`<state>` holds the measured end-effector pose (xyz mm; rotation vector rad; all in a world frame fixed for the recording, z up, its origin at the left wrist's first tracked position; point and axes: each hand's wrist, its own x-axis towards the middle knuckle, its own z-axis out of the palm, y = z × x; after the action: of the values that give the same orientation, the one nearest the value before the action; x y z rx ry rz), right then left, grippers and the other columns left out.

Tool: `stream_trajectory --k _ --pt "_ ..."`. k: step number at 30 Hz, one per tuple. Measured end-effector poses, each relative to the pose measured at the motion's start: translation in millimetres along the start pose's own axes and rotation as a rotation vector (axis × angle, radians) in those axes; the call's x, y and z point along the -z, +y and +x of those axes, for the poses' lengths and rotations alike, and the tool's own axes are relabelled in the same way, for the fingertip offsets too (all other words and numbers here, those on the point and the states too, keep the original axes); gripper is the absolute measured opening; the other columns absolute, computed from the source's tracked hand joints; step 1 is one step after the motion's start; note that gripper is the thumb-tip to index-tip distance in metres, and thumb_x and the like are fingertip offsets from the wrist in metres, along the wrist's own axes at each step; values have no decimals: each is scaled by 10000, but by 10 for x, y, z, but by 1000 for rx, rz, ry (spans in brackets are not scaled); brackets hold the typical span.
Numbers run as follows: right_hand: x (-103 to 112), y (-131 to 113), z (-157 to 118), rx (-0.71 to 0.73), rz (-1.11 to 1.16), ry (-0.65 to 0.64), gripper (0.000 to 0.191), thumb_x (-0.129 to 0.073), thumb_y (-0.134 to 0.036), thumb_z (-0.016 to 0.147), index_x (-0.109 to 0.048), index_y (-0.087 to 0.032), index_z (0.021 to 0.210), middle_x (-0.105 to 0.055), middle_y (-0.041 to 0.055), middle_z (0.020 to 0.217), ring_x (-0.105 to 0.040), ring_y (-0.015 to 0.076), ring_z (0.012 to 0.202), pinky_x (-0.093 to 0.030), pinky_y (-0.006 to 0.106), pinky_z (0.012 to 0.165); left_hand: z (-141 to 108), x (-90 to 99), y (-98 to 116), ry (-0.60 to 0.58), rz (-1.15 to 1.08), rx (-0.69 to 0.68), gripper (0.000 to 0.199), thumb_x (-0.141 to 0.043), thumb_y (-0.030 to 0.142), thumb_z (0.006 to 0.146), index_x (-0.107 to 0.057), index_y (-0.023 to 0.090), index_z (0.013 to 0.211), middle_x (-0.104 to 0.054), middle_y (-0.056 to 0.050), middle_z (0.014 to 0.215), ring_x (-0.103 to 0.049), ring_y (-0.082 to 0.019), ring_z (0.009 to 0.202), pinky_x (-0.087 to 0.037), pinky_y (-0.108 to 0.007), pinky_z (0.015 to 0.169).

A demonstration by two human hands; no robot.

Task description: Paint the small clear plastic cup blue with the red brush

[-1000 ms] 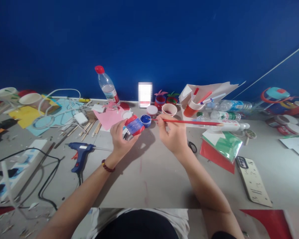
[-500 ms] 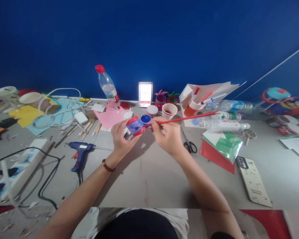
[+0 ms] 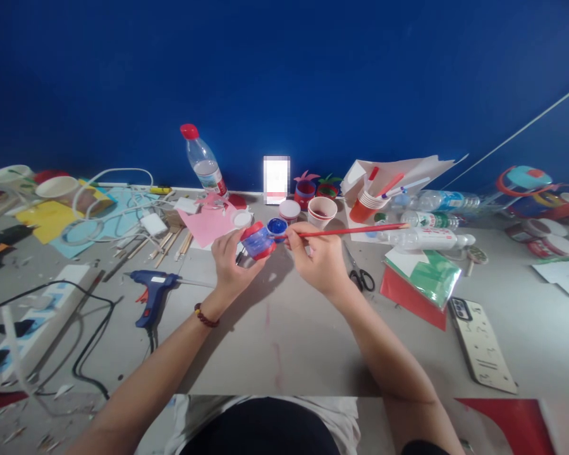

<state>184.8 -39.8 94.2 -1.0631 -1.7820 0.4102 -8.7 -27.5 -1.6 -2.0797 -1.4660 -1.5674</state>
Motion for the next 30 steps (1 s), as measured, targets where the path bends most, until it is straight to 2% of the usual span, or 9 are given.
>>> stream_trajectory --k 3,7,11,16,20,27,30 --pt "13 -75 -24 -34 104 -48 199 -533 -242 951 -667 -184 816 -741 52 817 -714 164 650 -608 290 614 8 2 21 -12 4 19 622 -746 457 768 -530 189 1285 -675 -134 1141 -612 -279 1037 -424 -422 928" --pt "3 -95 -35 -29 126 -62 225 -537 -262 953 -676 -187 793 -744 47 804 -718 167 676 -616 290 632 9 -1 38 -8 7 13 620 -744 463 774 -525 185 1283 -679 -133 1135 -614 -275 1046 -428 -418 935" --pt "11 -64 11 -24 97 -7 214 -544 -257 944 -668 -188 783 -752 48 807 -716 159 631 -613 275 595 3 -5 22 17 9 -18 630 -752 453 764 -527 182 1286 -678 -132 1126 -614 -275 1033 -426 -417 930" --pt "92 83 99 -22 -59 92 224 -551 -280 937 -665 -191 765 -743 42 740 -716 169 605 -597 287 583 12 -7 7 17 0 -6 640 -763 409 749 -514 180 1292 -667 -132 1149 -607 -275 1050 -435 -417 933" --pt "100 178 100 -86 -47 77 210 -554 -297 939 -662 -182 800 -740 50 754 -716 171 612 -593 281 560 23 -5 14 43 -1 -35 626 -762 390 754 -513 183 1290 -672 -129 1131 -611 -273 1032 -441 -412 923" --pt "30 -19 9 -4 -72 19 199 -528 -239 945 -665 -188 810 -742 53 778 -714 177 644 -589 297 589 1 -10 -26 -3 42 13 637 -745 450 755 -515 190 1289 -666 -136 1151 -612 -288 1047 -441 -431 944" --pt "32 -86 -13 -17 19 -10 190 -532 -253 949 -670 -190 835 -741 53 803 -711 172 641 -609 299 593 10 -11 -18 -10 35 36 632 -743 470 759 -523 193 1283 -670 -138 1149 -613 -290 1045 -435 -432 945"
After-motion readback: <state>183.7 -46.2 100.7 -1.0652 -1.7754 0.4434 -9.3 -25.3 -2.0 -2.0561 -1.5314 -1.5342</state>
